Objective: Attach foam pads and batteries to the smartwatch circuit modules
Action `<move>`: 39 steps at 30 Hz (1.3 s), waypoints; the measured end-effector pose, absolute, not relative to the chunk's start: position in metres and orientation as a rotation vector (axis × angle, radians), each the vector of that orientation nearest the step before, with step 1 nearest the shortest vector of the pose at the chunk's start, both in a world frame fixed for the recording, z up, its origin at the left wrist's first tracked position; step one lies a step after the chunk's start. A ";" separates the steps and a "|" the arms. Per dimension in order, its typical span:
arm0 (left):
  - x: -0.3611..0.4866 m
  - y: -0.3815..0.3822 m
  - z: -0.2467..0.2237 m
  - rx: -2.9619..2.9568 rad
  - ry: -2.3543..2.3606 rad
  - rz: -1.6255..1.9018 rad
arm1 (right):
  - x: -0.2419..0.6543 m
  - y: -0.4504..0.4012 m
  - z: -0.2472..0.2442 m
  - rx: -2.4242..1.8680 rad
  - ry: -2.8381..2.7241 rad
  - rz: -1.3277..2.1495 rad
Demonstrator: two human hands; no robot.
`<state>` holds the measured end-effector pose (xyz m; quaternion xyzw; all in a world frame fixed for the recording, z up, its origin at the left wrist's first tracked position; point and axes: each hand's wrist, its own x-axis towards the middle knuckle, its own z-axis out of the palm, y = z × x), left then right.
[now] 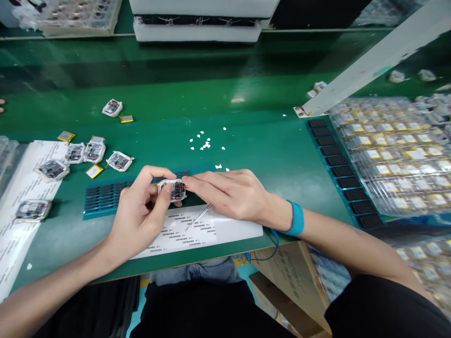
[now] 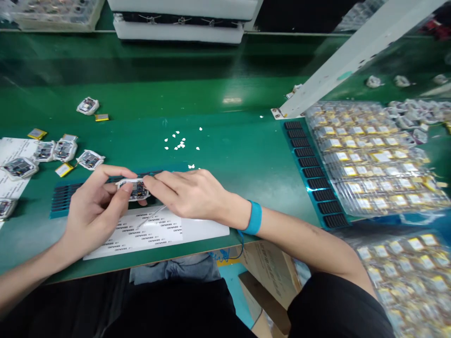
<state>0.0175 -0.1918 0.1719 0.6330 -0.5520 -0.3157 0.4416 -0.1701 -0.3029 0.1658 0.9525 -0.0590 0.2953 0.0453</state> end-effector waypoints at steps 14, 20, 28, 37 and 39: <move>0.012 -0.178 0.154 1.477 -1.430 -0.619 | -0.170 -0.290 0.172 2.843 -0.179 0.848; 0.014 -0.181 0.157 1.506 -1.470 -0.441 | -0.168 -0.285 0.170 2.880 -0.214 0.832; 0.015 -0.178 0.160 1.396 -1.665 -0.280 | -0.162 -0.290 0.171 3.635 -0.301 1.191; 0.021 -0.184 0.164 1.276 -1.897 -0.220 | -0.159 -0.292 0.172 3.790 -0.325 1.348; 0.022 -0.184 0.165 1.291 -1.913 -0.188 | -0.159 -0.292 0.171 3.746 -0.268 1.391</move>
